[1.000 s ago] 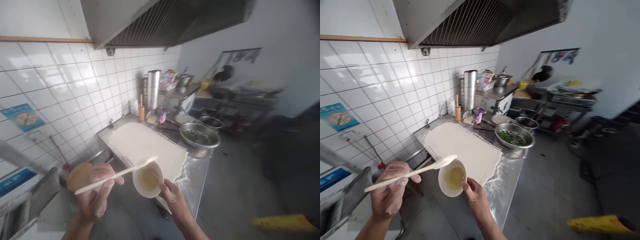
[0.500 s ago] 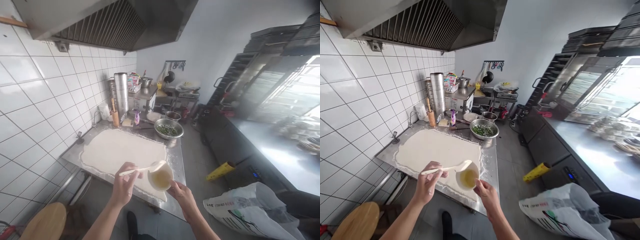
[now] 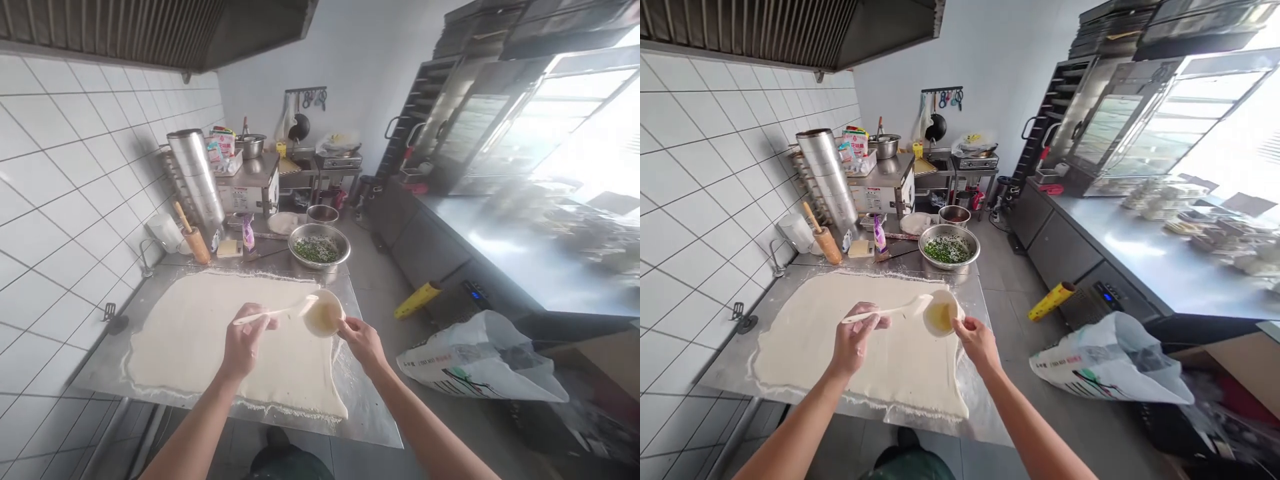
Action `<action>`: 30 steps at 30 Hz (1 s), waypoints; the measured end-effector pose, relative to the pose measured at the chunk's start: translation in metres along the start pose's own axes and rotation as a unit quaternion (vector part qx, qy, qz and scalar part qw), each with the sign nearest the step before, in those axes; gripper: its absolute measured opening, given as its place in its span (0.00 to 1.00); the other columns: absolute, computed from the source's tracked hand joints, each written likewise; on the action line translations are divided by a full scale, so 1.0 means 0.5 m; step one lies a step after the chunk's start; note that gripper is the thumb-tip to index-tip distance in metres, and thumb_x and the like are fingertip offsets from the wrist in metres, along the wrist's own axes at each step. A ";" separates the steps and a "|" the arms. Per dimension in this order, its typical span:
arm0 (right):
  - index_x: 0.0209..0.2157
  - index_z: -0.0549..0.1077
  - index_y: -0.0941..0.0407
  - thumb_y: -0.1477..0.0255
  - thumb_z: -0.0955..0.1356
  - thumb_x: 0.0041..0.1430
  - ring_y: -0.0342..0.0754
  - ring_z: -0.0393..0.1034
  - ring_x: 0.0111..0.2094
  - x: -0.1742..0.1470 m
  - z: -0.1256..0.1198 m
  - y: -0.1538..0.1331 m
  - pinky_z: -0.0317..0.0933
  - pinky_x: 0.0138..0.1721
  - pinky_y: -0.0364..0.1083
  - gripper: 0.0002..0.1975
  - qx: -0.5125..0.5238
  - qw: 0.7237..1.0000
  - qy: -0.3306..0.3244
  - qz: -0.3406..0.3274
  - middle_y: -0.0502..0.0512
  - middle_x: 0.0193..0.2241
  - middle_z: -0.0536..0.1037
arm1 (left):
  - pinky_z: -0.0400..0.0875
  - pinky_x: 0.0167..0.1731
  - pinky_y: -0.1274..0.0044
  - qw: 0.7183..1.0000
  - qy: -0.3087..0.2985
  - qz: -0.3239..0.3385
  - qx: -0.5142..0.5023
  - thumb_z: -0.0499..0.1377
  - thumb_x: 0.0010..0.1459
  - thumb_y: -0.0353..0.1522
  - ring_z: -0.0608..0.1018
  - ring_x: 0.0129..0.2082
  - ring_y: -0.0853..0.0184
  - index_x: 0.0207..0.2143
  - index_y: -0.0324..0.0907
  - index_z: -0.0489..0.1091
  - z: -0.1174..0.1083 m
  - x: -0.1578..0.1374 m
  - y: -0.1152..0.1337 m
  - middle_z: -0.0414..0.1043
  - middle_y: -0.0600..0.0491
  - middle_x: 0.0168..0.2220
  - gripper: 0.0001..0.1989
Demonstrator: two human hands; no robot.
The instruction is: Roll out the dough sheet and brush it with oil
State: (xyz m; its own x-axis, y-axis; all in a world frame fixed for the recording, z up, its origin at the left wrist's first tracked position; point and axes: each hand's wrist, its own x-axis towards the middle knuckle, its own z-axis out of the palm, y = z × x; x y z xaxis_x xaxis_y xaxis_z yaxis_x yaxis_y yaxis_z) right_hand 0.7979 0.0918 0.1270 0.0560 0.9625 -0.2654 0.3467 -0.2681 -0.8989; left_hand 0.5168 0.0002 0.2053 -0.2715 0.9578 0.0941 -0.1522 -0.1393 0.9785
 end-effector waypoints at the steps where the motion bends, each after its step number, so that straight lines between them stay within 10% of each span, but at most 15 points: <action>1: 0.51 0.76 0.59 0.46 0.71 0.54 0.54 0.76 0.46 0.009 0.002 -0.007 0.64 0.45 0.48 0.34 -0.006 1.000 0.010 0.004 0.57 0.46 0.80 | 0.87 0.42 0.75 1.000 -0.004 -0.001 -0.004 0.69 0.55 0.47 0.84 0.38 0.68 0.41 0.40 0.74 -0.001 0.016 -0.002 0.77 0.51 0.43 0.21; 11: 0.45 0.77 0.59 0.47 0.70 0.52 0.54 0.74 0.40 0.008 0.048 -0.083 0.60 0.39 0.48 0.31 -0.032 0.996 0.088 0.008 0.59 0.39 0.81 | 0.88 0.42 0.74 0.998 -0.046 0.005 -0.033 0.68 0.55 0.46 0.85 0.38 0.65 0.41 0.39 0.76 -0.039 0.126 -0.004 0.77 0.52 0.40 0.20; 30: 0.27 0.61 0.55 0.49 0.68 0.55 0.43 0.52 0.27 -0.038 0.206 -0.191 0.45 0.29 0.45 0.24 -0.107 0.991 0.053 -0.060 0.47 0.25 0.60 | 0.89 0.40 0.71 0.987 0.162 0.023 0.000 0.70 0.54 0.46 0.85 0.38 0.63 0.43 0.39 0.74 -0.464 0.061 -0.077 0.79 0.50 0.43 0.23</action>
State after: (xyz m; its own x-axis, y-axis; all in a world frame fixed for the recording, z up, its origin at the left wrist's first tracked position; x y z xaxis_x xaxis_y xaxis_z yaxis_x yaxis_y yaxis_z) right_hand 0.6671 0.0946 0.1818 0.0968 0.9889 -0.1126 0.5461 -0.1473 -0.8247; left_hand 0.2938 -0.0235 0.1281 -0.5673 0.8201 0.0752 -0.1319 -0.1806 0.9747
